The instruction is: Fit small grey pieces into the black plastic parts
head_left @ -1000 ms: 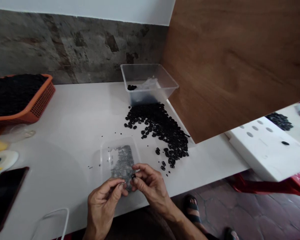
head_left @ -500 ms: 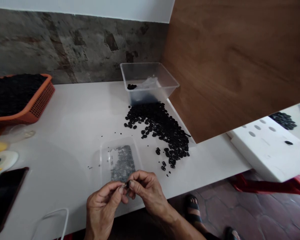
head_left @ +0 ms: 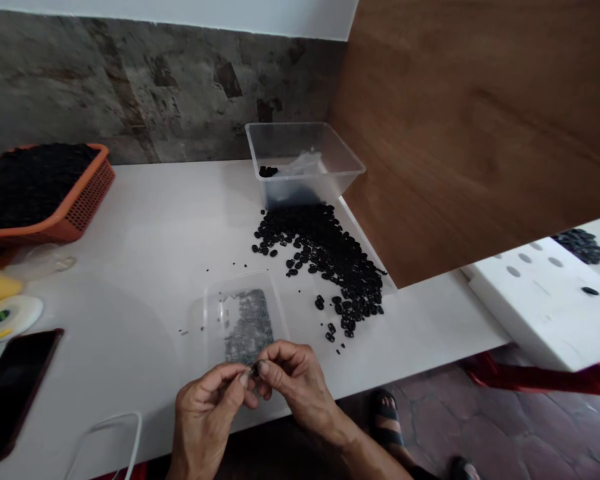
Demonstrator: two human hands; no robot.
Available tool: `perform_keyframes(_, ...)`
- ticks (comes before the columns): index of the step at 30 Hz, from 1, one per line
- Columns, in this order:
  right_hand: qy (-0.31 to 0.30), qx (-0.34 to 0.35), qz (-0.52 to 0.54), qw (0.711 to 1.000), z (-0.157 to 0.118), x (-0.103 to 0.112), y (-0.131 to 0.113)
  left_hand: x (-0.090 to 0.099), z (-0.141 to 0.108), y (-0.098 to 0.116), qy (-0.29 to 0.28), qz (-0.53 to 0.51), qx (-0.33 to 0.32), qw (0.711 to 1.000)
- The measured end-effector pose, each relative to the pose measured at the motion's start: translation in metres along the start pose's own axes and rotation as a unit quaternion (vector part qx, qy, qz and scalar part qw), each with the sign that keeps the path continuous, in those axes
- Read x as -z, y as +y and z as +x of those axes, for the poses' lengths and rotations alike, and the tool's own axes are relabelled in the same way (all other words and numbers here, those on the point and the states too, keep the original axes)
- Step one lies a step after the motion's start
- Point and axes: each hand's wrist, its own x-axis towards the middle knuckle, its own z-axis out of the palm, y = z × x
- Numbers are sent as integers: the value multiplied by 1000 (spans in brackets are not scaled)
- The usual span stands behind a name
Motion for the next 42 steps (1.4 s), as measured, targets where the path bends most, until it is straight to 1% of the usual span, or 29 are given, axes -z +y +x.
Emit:
perform_keyframes(4,-2,15,-24,1000,-3,0,1,-5,-5,7,48,6,1,999)
perform_keyframes(10,15,41,-68,997,-6,-2,0,-7,-7,9,39,35,-17,998)
perform_keyframes(15,38,47,-64,996,-6,-3,1,-10,-9,6,49,7,-15,999)
perform_keyframes(24,5,29,-25,999,-8,-2,1,-11,-14,4,57,14,-49,997)
perform_keyframes(28,7,24,-30,999,-9,-1,0,-9,-15,2,51,-1,-29,998)
perform_keyframes(32,3,0,-19,1000,-9,-1,0,-7,-15,0,24,-19,3,1000)
perform_keyframes(36,-4,-13,-19,1000,-9,0,0,-9,-18,5,43,-29,25,998)
perform_keyframes(39,-11,-14,-32,999,-10,1,-2,-11,-20,9,42,-31,34,998)
perform_keyframes(42,-20,-11,-53,998,-11,1,-4,-9,-20,10,34,-13,28,999)
